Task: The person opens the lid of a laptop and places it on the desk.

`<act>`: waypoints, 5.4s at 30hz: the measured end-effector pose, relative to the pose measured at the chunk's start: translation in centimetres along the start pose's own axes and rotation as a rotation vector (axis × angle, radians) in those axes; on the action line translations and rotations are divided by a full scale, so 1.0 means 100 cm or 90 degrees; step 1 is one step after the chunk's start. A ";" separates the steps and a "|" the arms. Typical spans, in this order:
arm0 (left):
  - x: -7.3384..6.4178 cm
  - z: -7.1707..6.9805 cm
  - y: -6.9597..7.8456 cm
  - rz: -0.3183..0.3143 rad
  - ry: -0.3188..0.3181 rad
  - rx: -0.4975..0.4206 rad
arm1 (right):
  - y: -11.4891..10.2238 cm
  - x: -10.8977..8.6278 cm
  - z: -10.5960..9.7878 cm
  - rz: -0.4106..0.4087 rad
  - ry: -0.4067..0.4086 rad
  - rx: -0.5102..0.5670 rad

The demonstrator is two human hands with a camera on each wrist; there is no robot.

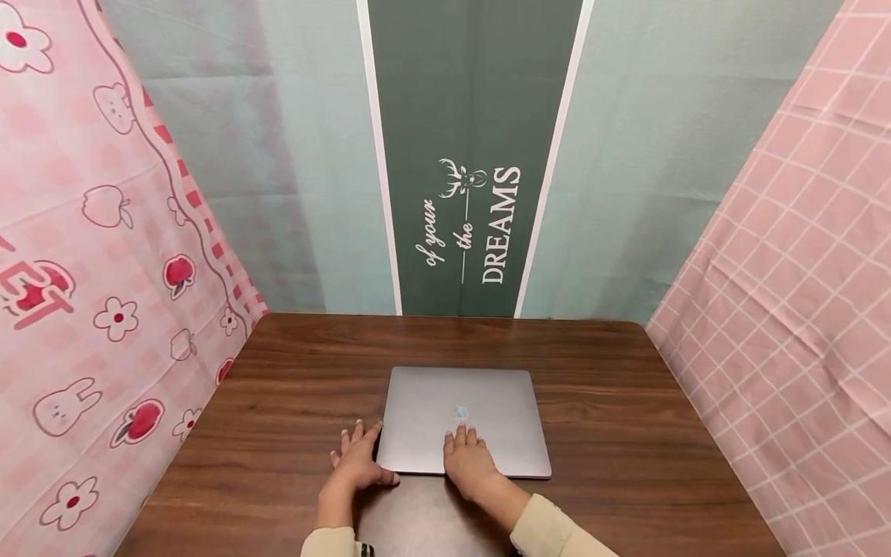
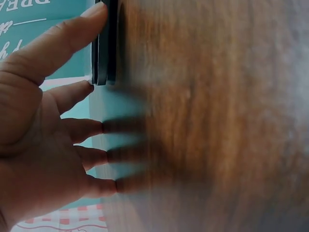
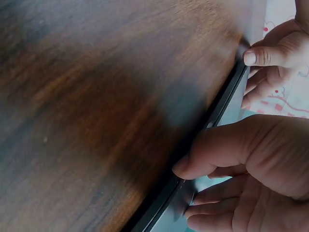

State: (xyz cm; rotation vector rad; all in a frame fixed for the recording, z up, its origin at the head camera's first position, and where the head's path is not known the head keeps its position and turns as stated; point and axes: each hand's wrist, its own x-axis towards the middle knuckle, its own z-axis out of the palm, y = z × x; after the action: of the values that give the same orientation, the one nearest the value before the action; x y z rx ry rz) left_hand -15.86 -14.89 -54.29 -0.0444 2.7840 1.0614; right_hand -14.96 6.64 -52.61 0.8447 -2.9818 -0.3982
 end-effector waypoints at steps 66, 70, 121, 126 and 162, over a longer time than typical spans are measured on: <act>-0.007 -0.002 -0.001 0.011 0.016 0.019 | 0.045 0.003 -0.044 -0.107 0.360 -0.096; -0.006 -0.001 -0.001 0.006 0.015 0.017 | 0.049 0.004 -0.050 -0.104 0.349 -0.079; -0.005 -0.005 0.001 -0.009 0.003 0.034 | 0.100 0.049 -0.087 -0.070 0.426 -0.126; -0.004 -0.005 0.002 -0.009 0.007 0.041 | 0.103 0.055 -0.092 -0.055 0.413 -0.133; -0.004 -0.007 0.003 -0.001 0.017 0.038 | 0.129 0.104 -0.092 0.000 0.419 -0.157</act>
State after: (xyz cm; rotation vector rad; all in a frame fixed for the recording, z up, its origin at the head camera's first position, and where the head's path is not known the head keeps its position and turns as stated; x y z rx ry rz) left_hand -15.54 -15.11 -53.51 -0.0532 2.8370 0.9847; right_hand -29.74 9.65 -41.01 0.7616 -2.2759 -0.3822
